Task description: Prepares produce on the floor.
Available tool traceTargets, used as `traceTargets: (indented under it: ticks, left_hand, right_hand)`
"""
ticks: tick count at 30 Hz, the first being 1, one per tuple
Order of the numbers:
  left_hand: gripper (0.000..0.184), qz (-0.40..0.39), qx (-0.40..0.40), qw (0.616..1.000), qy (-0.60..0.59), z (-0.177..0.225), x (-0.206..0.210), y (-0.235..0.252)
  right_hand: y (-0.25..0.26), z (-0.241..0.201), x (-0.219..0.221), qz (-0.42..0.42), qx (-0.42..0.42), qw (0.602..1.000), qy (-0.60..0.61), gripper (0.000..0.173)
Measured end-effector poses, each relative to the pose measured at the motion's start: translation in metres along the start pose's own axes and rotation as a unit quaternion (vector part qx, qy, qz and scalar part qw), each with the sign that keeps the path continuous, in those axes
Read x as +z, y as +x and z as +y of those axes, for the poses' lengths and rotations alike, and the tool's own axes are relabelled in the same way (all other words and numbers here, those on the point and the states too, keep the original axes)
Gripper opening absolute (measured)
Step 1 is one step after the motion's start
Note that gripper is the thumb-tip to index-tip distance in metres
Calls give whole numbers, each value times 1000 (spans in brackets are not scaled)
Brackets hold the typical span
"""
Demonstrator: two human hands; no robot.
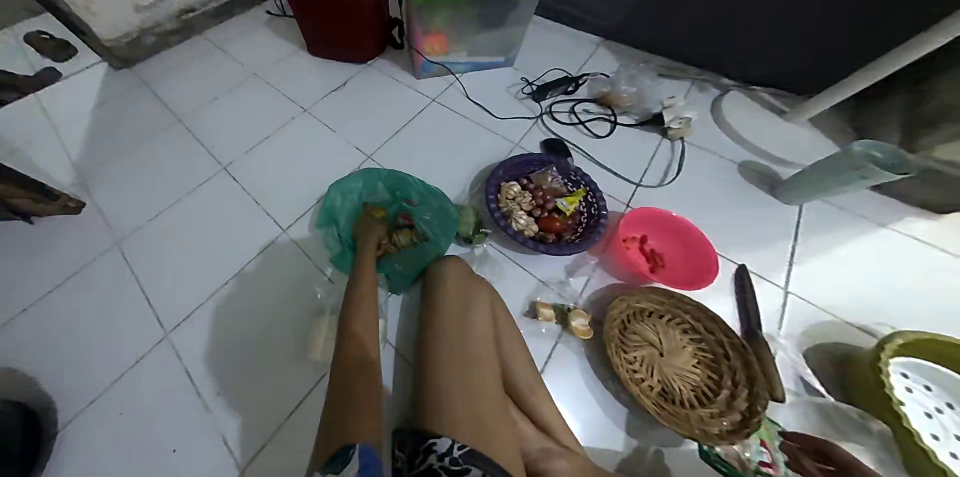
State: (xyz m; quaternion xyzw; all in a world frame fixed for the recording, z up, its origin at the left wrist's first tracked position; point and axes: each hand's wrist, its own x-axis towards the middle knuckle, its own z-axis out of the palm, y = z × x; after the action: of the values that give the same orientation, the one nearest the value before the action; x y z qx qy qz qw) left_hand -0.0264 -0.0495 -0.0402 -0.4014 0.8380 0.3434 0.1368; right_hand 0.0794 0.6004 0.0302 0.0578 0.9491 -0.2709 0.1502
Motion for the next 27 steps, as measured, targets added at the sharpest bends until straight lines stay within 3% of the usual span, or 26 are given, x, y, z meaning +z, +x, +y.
traceTargets:
  ticks: [3, 7, 8, 10, 11, 12, 14, 18, 23, 27]
  left_hand:
    - [63, -10, 65, 998, 18, -17, -3, 5]
    - [65, 12, 112, 993, 46, -26, -9, 2]
    - [64, 13, 107, 993, 44, -21, -13, -7]
    - [57, 19, 99, 994, 48, -4, -24, -34]
    - [55, 26, 103, 993, 49, 4, -28, -46]
    - [52, 37, 114, 991, 54, 12, -32, -56]
    - [48, 67, 136, 986, 71, 25, -38, -78]
    - [48, 157, 234, 959, 42, 43, -54, -115]
    - [59, 240, 416, 877, 18, 60, -70, -151]
    - [58, 338, 477, 810, 44, 59, -98, -180]
  right_hand:
    - [-3, 5, 4, 11, -20, 1000, 1, 35]
    - [-15, 7, 1, 23, -43, 999, -7, 35]
    - [-22, -5, -2, 11, -16, 999, -39, 36]
    - [-30, -61, 2, -8, 201, 975, -94, 39]
    - [-33, -27, -4, -4, 72, 993, -97, 38]
    - [-30, -1, -5, 26, 2, 998, -56, 37]
    - [-28, 14, -6, 38, -10, 999, -16, 37]
    - [-33, 4, -6, 38, -10, 999, -2, 36]
    - [-24, 9, 6, 17, -73, 997, 34, 33]
    - [-20, 7, 16, 17, -104, 993, 48, 33]
